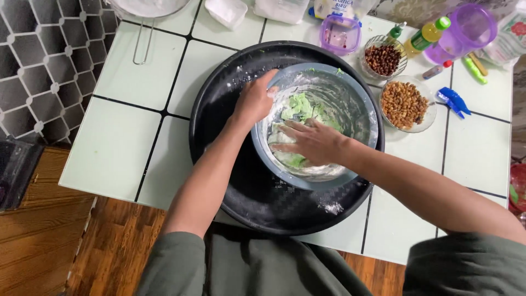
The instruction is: Kneading and folding green dough in a bowl on a production table
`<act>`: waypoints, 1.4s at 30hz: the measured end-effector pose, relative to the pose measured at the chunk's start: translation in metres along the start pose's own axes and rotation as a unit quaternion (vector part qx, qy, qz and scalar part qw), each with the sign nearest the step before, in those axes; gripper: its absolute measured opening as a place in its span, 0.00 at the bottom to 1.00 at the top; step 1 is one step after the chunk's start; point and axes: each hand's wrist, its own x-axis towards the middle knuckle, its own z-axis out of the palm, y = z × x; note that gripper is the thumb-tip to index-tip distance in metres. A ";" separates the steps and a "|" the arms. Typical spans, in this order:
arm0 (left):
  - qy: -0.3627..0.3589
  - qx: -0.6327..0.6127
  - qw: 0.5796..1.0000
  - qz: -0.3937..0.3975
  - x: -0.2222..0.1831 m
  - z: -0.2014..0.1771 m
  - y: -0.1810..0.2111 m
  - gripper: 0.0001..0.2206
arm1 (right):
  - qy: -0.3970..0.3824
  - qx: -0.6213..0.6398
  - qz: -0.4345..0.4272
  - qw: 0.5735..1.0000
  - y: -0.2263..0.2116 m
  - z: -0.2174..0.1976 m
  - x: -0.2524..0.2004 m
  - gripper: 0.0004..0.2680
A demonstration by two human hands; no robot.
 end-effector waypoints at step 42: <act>0.064 -0.067 0.996 -0.019 -0.048 -0.010 -0.022 0.23 | -0.069 0.106 -0.094 0.987 -0.001 0.157 -0.011 0.19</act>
